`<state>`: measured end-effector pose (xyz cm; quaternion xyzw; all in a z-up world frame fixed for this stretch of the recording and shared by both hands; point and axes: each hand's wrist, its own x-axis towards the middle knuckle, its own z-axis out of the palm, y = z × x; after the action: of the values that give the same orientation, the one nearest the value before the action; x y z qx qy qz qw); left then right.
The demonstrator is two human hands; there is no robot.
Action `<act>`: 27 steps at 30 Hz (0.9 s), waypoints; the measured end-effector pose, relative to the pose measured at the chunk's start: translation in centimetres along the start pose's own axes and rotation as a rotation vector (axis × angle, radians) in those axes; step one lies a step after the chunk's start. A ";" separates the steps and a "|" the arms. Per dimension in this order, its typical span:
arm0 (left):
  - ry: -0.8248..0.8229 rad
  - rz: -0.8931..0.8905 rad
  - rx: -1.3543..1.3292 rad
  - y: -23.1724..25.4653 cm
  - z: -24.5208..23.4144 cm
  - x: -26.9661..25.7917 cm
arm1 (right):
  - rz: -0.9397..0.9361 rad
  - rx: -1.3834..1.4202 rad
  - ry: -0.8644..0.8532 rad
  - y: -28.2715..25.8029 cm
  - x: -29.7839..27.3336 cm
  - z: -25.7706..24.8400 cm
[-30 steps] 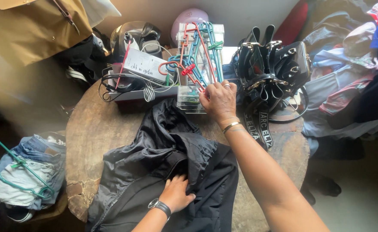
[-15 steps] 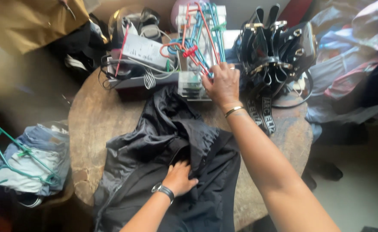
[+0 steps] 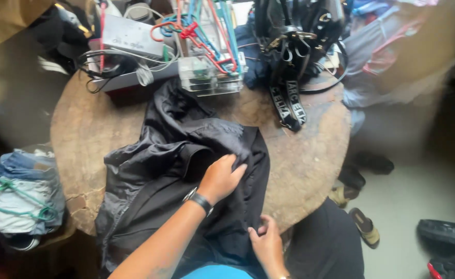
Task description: Fold a black jacket on a table.
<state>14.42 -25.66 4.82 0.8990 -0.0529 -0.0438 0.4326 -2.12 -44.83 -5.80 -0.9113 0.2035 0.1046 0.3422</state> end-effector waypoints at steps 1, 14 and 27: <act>-0.090 -0.049 -0.137 1.9 0.4 1.5 | 0.077 0.083 -0.017 1.8 0.1 1.6; 0.281 -0.077 0.349 -4.1 -10.2 -9.8 | 0.124 0.382 -0.256 4.1 11.8 -6.4; 0.224 -0.434 0.498 -17.2 -11.6 -15.2 | -0.139 0.005 -0.297 5.6 9.7 -5.1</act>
<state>1.75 -4.01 -0.87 0.9665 0.1781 -0.0217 0.1835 4.37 -54.93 -8.44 -0.8968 0.0872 0.2136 0.3774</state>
